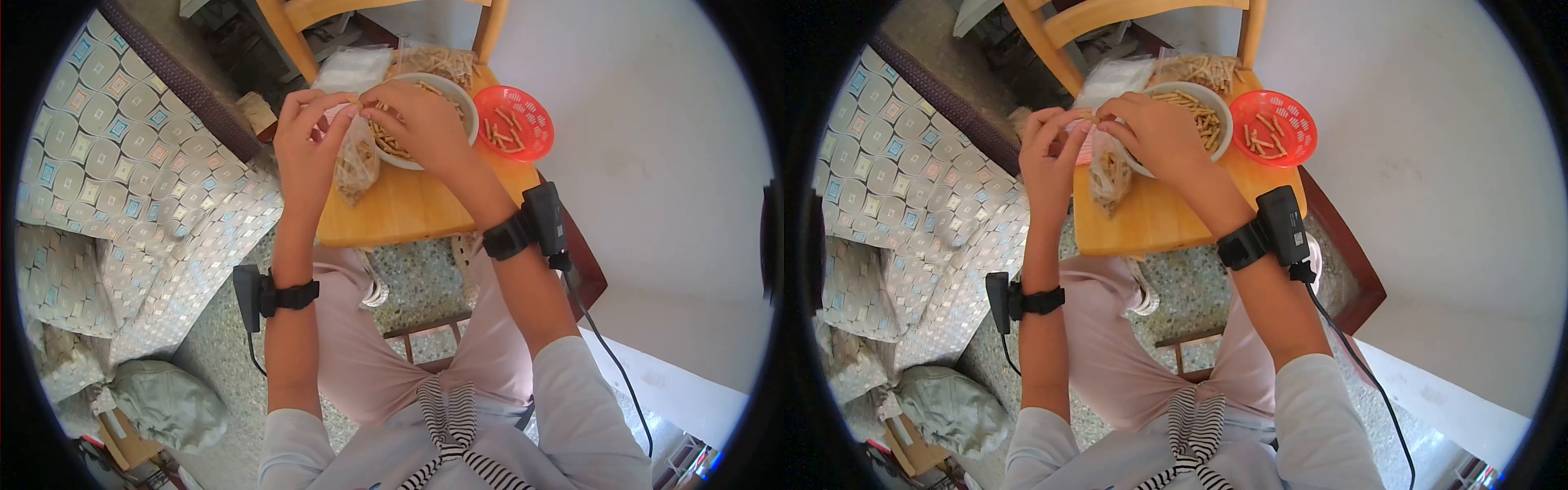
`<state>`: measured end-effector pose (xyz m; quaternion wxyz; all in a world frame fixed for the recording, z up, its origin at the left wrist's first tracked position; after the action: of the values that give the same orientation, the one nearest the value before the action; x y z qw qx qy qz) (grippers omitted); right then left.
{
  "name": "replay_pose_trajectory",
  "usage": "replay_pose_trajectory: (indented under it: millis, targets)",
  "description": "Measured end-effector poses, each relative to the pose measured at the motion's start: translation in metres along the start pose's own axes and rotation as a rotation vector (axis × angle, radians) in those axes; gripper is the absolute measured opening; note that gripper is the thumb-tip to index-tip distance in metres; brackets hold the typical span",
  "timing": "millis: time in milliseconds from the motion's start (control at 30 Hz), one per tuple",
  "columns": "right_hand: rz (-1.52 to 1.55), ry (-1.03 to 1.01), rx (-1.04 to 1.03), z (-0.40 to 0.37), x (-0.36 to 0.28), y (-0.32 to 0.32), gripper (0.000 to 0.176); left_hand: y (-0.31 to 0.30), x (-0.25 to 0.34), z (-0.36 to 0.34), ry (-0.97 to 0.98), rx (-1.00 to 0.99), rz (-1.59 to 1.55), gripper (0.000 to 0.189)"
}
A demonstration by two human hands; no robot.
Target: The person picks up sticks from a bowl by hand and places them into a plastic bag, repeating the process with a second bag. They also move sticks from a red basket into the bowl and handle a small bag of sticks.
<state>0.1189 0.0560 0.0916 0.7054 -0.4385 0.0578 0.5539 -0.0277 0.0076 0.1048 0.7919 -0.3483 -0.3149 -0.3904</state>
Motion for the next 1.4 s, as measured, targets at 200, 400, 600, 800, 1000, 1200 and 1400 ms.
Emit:
replay_pose_trajectory:
  millis: [200,400,600,800,1000,1200,1400]
  targets:
    - [-0.107,-0.031,-0.016,-0.001,-0.001,0.006,0.018,0.005,0.003,0.001,0.031,-0.039,0.044,0.015]
    - [-0.012,0.043,0.008,-0.004,0.018,0.005,0.017,-0.002,-0.004,0.003,0.097,-0.073,0.224,0.015]
    - [-0.327,0.222,-0.214,-0.019,0.071,0.026,0.026,0.013,-0.030,-0.007,0.012,-0.290,0.251,0.019]
    - [-0.309,0.161,-0.422,-0.039,0.096,0.048,0.023,0.013,-0.046,-0.007,-0.066,-0.349,0.203,0.021]
    - [-0.248,0.156,-0.523,-0.037,0.104,0.058,0.023,0.015,-0.049,-0.007,-0.069,-0.402,0.241,0.020]
    - [-0.196,0.289,-0.682,-0.039,0.102,0.061,0.030,0.014,-0.052,-0.008,-0.056,-0.395,0.285,0.019]
    - [-0.412,0.255,-0.659,-0.034,0.096,0.065,0.033,0.007,-0.041,-0.006,-0.134,-0.230,0.132,0.015]
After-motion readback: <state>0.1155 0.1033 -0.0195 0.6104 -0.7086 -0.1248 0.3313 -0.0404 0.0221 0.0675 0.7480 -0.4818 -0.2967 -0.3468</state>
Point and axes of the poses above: each hand's wrist, its own z-axis towards the middle knuckle, its own y-axis out of the palm, x = y × z, the point moved 8 cm from there along z, towards the middle knuckle, and after that the axes turned 4 degrees about -z, right-handed, at the moved point
